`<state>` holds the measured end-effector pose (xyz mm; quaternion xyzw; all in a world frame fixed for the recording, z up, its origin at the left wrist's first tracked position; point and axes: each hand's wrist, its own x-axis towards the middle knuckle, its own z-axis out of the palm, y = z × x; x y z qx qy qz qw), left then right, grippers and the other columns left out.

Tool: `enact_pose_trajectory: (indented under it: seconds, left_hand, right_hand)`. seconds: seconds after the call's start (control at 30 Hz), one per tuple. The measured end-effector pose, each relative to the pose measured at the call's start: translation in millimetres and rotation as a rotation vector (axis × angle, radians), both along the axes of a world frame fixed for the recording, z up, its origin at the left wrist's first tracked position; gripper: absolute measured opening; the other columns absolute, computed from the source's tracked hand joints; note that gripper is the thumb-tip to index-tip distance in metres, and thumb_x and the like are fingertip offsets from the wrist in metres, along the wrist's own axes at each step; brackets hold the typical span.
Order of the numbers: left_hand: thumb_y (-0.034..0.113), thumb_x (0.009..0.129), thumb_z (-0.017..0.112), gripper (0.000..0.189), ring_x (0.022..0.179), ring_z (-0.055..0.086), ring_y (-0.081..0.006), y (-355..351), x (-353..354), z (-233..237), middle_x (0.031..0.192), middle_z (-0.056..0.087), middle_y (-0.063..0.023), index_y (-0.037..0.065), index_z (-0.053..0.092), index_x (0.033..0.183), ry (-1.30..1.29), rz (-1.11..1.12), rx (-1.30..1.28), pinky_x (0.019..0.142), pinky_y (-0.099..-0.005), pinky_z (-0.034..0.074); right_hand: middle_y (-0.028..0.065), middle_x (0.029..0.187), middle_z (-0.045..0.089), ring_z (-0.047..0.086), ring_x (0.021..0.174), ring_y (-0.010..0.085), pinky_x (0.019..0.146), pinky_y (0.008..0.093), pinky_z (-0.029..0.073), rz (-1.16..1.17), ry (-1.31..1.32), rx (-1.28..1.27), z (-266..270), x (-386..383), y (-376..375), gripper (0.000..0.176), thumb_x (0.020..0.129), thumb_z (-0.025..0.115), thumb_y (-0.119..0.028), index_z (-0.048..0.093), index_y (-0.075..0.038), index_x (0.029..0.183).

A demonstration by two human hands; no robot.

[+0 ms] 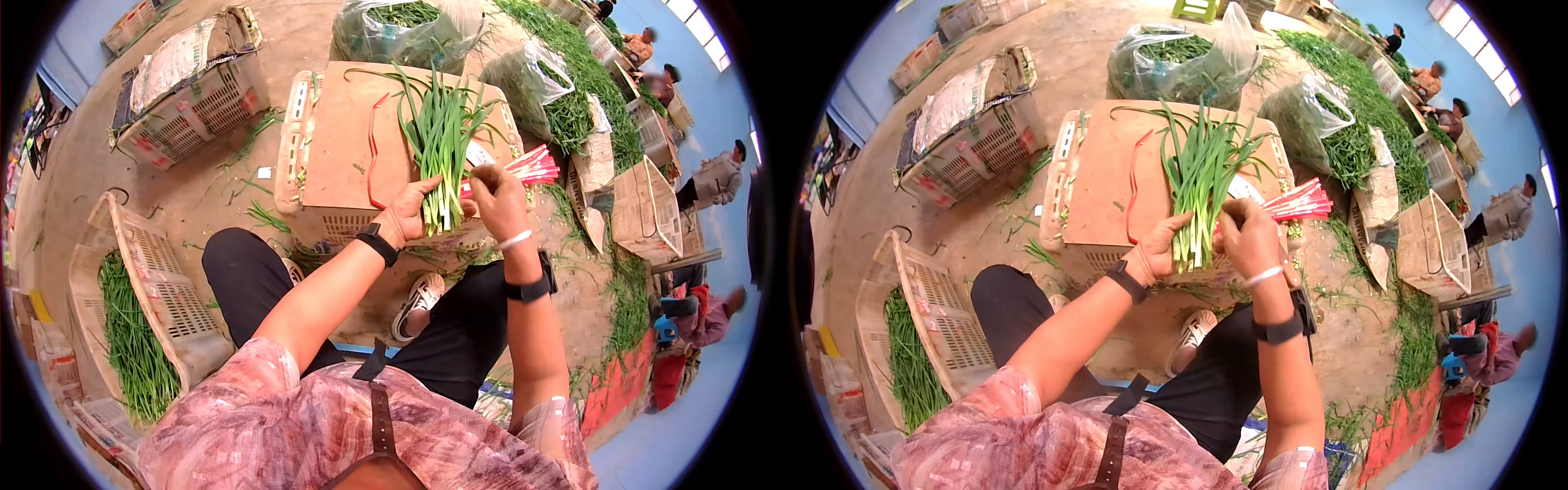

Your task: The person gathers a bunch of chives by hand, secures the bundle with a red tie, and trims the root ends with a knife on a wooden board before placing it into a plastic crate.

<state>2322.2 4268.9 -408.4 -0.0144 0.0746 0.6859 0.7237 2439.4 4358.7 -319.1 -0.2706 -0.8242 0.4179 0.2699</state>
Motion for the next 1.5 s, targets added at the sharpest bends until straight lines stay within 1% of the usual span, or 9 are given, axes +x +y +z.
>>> enact_pose_trajectory:
  seconds: [0.2, 0.63, 0.83, 1.1, 1.13, 1.2, 1.3, 1.4, 1.5]
  left_hand:
    - [0.026, 0.096, 0.038, 0.035, 0.097, 0.061, -0.0277, 12, -1, -23, 0.109, 0.061, -0.0162, 0.000, 0.053, 0.115, 0.003, 0.032, 0.026, 0.090, -0.0444, 0.048]
    - [0.028, 0.097, 0.035, 0.039, 0.107, 0.055, -0.0267, 14, 8, -11, 0.116, 0.058, -0.0165, 0.000, 0.052, 0.118, 0.060, 0.084, -0.125, 0.099, -0.0408, 0.041]
    - [0.029, 0.086, 0.062, 0.029, 0.063, 0.062, -0.0189, 20, 11, -23, 0.075, 0.064, -0.0089, 0.007, 0.060, 0.105, 0.131, 0.120, -0.224, 0.061, -0.0322, 0.055]
    - [0.014, 0.088, 0.057, 0.014, 0.051, 0.048, -0.0064, -5, -23, 56, 0.069, 0.054, 0.0024, 0.004, 0.057, 0.097, 1.037, 0.304, -0.196, 0.042, -0.0200, 0.039]
    - [0.014, 0.087, 0.058, 0.016, 0.055, 0.050, -0.0064, -5, -25, 68, 0.071, 0.054, 0.0024, 0.005, 0.056, 0.100, 1.142, 0.295, -0.136, 0.044, -0.0199, 0.040]
    - [0.015, 0.086, 0.059, 0.019, 0.058, 0.051, -0.0064, -19, -19, 100, 0.072, 0.055, 0.0022, 0.007, 0.056, 0.103, 1.327, 0.286, -0.087, 0.046, -0.0201, 0.041]
    - [0.016, 0.085, 0.062, 0.024, 0.057, 0.049, -0.0073, -24, 30, 164, 0.075, 0.055, 0.0017, 0.005, 0.056, 0.105, 1.443, 0.004, -0.023, 0.052, -0.0212, 0.040]
    - [0.015, 0.082, 0.064, 0.034, 0.078, 0.054, -0.0110, -30, 84, 159, 0.088, 0.059, -0.0012, 0.004, 0.054, 0.113, 1.475, -0.628, -0.062, 0.070, -0.0267, 0.045]
    - [0.016, 0.083, 0.063, 0.024, 0.064, 0.051, -0.0098, -64, 117, 109, 0.077, 0.057, -0.0014, 0.005, 0.056, 0.103, 1.275, -0.603, 0.486, 0.056, -0.0251, 0.042]
  right_hand:
    - [0.0168, 0.073, 0.063, 0.061, 0.070, 0.0343, 0.063, 0.0424, 0.049, 0.116, -0.555, 0.584, -11, 7, -21, 0.026, 0.067, 0.072, -0.017, 0.059, -0.002, 0.083]
    - [0.0210, 0.063, 0.057, 0.059, 0.058, 0.0350, 0.051, 0.0431, 0.049, -0.080, -0.549, 0.781, -18, 6, -42, 0.014, 0.070, 0.060, -0.012, 0.053, 0.000, 0.075]
    - [0.0179, 0.058, 0.059, 0.061, 0.054, 0.0355, 0.049, 0.0443, 0.050, 0.080, -0.638, 0.688, -18, 15, -64, 0.017, 0.079, 0.056, -0.019, 0.052, -0.002, 0.081]
    - [0.0157, 0.075, 0.060, 0.058, 0.080, 0.0286, 0.070, 0.0384, 0.047, -0.045, -0.177, -0.241, 60, 129, 22, 0.031, 0.082, 0.057, -0.021, 0.057, -0.002, 0.106]
    - [0.0099, 0.076, 0.061, 0.057, 0.073, 0.0233, 0.065, 0.0363, 0.046, -0.134, 0.043, 0.419, 38, 208, 87, 0.023, 0.085, 0.055, -0.021, 0.061, -0.001, 0.093]
    - [0.0082, 0.076, 0.060, 0.054, 0.063, 0.0139, 0.057, 0.0297, 0.046, -0.807, 1.036, -0.090, 137, 289, 97, 0.019, 0.089, 0.043, -0.012, 0.059, -0.002, 0.087]
    - [0.0082, 0.085, 0.062, 0.056, 0.069, 0.0109, 0.060, 0.0220, 0.046, -0.878, 0.917, 0.614, 199, 293, 25, 0.022, 0.091, 0.038, -0.006, 0.055, 0.001, 0.103]
    - [0.0143, 0.095, 0.063, 0.061, 0.083, 0.0242, 0.072, 0.0318, 0.049, 0.072, 0.234, 0.624, 211, 223, -76, 0.043, 0.082, 0.066, -0.019, 0.052, 0.003, 0.116]
    - [0.0240, 0.130, 0.039, 0.043, 0.118, 0.0367, 0.097, 0.0408, 0.037, 0.734, 0.025, 0.164, 162, 168, -109, 0.089, 0.069, 0.076, -0.039, 0.032, 0.005, 0.132]
